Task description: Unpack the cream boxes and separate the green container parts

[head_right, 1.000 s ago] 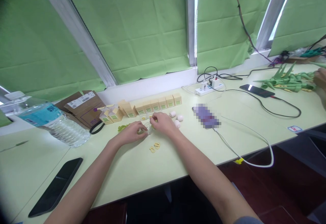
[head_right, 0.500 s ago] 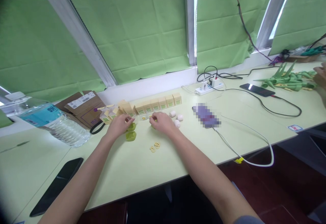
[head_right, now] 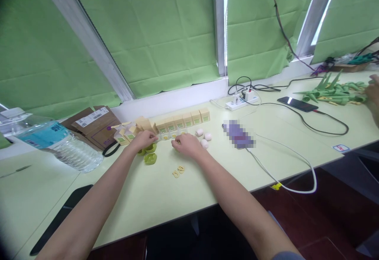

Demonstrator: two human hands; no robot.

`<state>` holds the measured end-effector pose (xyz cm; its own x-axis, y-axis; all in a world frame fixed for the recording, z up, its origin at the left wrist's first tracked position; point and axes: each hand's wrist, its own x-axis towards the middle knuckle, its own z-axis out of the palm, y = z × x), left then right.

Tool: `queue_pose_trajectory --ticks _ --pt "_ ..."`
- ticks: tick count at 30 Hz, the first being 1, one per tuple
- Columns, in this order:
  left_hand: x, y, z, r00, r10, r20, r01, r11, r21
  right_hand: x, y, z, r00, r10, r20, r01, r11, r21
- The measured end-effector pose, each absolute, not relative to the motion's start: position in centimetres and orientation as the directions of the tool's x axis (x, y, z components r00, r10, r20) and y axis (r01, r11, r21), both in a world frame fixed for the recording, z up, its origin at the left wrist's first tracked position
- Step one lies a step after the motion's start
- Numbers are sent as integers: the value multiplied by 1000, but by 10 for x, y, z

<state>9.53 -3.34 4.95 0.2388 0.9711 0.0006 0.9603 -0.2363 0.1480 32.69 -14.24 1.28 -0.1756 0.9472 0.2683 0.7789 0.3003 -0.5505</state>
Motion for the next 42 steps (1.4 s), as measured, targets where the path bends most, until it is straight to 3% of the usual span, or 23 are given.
queue_pose_trajectory --ticks 4,12,17,24,28,33,38,42 --pt "95 -28 43 288 956 -48 955 -283 90 327 -142 11 -192 956 220 800 283 -529" --pt "92 -34 46 286 958 -4 950 -283 132 327 -145 11 -240 963 122 807 268 -526" --pt "99 -54 59 236 947 219 926 -288 246 326 -146 11 -244 959 141 792 281 -542" --pt "148 -100 46 330 813 480 722 -545 426 325 -141 4 -151 968 202 707 249 -662" --pt "164 -123 22 341 736 584 605 -648 463 325 -138 -1 -115 969 221 673 239 -700" --pt "154 -135 4 445 703 554 540 -705 460 324 -138 -2 -151 956 252 682 286 -673" --pt "145 -140 9 416 734 536 504 -677 536 323 -139 -2 -104 965 240 569 256 -782" --pt "149 -151 16 532 685 497 453 -726 517 323 -137 -3 -91 954 284 457 294 -839"
